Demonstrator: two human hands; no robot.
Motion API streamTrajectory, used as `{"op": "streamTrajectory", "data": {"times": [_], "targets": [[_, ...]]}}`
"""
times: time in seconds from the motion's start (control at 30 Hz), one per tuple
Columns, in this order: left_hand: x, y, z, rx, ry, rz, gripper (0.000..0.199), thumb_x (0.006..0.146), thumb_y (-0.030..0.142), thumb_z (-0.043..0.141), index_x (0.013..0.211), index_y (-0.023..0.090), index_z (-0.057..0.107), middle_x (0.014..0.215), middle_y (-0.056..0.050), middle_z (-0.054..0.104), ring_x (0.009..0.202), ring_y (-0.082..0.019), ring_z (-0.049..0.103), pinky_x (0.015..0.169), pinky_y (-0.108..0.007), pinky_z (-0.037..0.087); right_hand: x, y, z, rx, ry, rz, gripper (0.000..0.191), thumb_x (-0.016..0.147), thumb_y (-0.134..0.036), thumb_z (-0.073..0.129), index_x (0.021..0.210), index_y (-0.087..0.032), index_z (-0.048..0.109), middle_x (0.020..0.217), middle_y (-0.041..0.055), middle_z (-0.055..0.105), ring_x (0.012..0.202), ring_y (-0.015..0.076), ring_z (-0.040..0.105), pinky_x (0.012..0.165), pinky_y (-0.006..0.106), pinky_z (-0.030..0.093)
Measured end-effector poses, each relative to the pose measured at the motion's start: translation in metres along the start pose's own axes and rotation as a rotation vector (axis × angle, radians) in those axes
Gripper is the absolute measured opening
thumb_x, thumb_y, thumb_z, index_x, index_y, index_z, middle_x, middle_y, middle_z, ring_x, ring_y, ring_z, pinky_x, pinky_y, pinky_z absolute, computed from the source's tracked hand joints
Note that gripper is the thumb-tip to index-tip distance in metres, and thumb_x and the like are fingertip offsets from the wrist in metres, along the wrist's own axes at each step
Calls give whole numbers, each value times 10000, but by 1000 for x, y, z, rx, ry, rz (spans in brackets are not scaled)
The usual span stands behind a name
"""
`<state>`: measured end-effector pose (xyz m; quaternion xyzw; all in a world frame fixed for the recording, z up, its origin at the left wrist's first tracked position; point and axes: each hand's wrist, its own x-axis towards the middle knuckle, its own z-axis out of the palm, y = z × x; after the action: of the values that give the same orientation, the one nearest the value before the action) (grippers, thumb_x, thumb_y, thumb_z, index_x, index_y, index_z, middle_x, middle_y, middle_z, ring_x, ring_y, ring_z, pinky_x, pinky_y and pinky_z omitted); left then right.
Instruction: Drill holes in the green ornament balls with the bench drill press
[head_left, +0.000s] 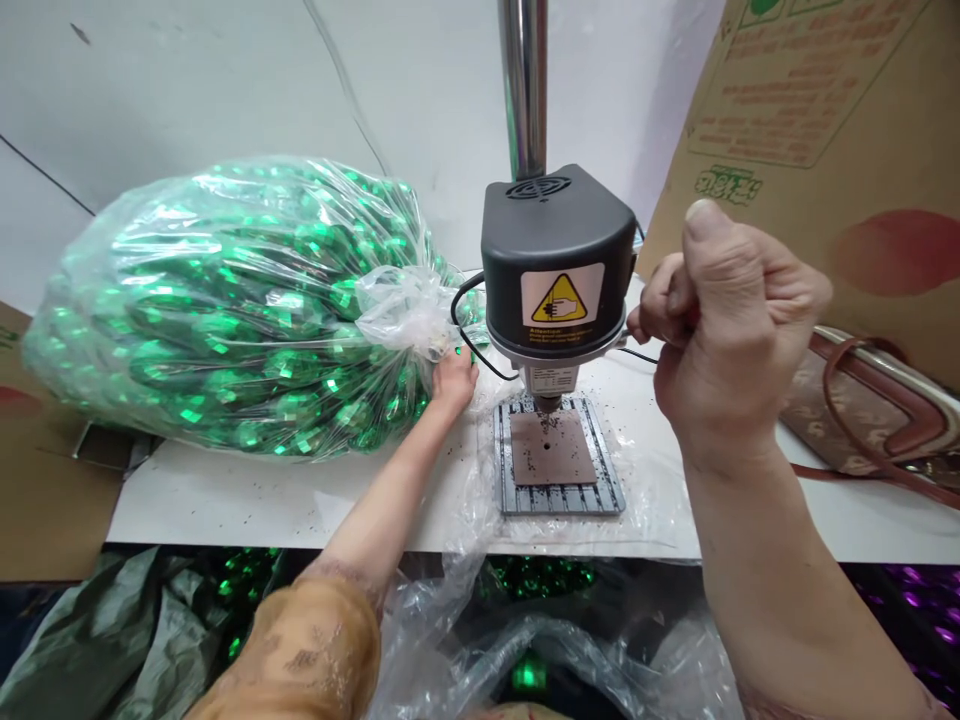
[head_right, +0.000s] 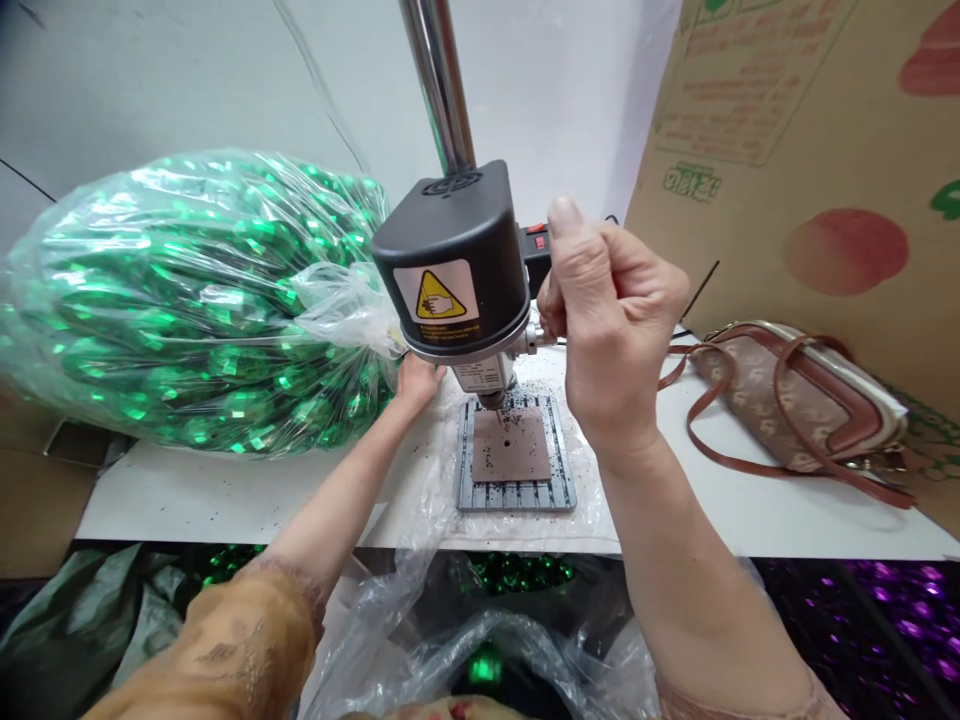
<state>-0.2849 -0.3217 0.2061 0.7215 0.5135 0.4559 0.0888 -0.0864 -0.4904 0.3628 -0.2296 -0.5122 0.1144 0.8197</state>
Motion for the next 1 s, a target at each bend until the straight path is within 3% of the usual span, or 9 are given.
{"op": "streamTrajectory", "data": {"times": [0.1,0.17,0.33,0.47,0.57,0.7,1.0], "targets": [[-42,7,-17,-49,-19,102,281,824,239,656,1100,204,621,1199,-132,580,1165,-303,561,1009,-425,429,0,0,1,6,2,-9,433,880,-264,605,499,-182,416,433,-55,358,386,52,340,384,271,245],[-72,15,-23,-234,-17,115,329,844,306,665,1158,230,606,1203,-98,601,1136,-255,574,1003,-389,439,-1,0,1,7,3,-11,427,886,-245,592,504,-178,413,440,-57,350,391,43,342,388,259,249],[-117,38,-13,-766,-167,-213,424,816,447,711,1155,223,592,1047,-61,667,941,-183,630,848,-306,496,-1,-1,2,11,4,-9,418,897,-225,573,520,-173,399,447,-56,360,398,36,336,396,236,243],[-118,50,-1,-872,-241,-277,417,781,463,743,1079,198,619,1000,-53,667,951,-174,621,861,-294,492,-1,1,1,17,-4,-18,416,899,-249,582,530,-174,407,456,-53,373,403,38,325,400,229,246],[-115,53,2,-873,-282,-273,502,744,422,784,1160,218,590,984,-37,649,876,-153,625,794,-271,503,0,3,0,37,-22,-17,424,892,-285,606,527,-176,419,463,-53,373,400,38,319,389,231,248],[-114,56,3,-857,-270,-252,507,735,403,787,1172,219,609,1141,-61,613,897,-150,636,812,-278,511,1,4,0,58,-40,-39,444,880,-312,625,518,-177,405,457,-55,363,393,37,320,377,230,249],[-118,59,14,-868,-298,-194,478,680,356,842,1054,183,599,1016,-74,696,933,-207,664,856,-358,529,0,2,0,-3,-51,-48,448,903,-342,574,543,-176,367,474,-63,334,399,26,310,380,210,253]]}}
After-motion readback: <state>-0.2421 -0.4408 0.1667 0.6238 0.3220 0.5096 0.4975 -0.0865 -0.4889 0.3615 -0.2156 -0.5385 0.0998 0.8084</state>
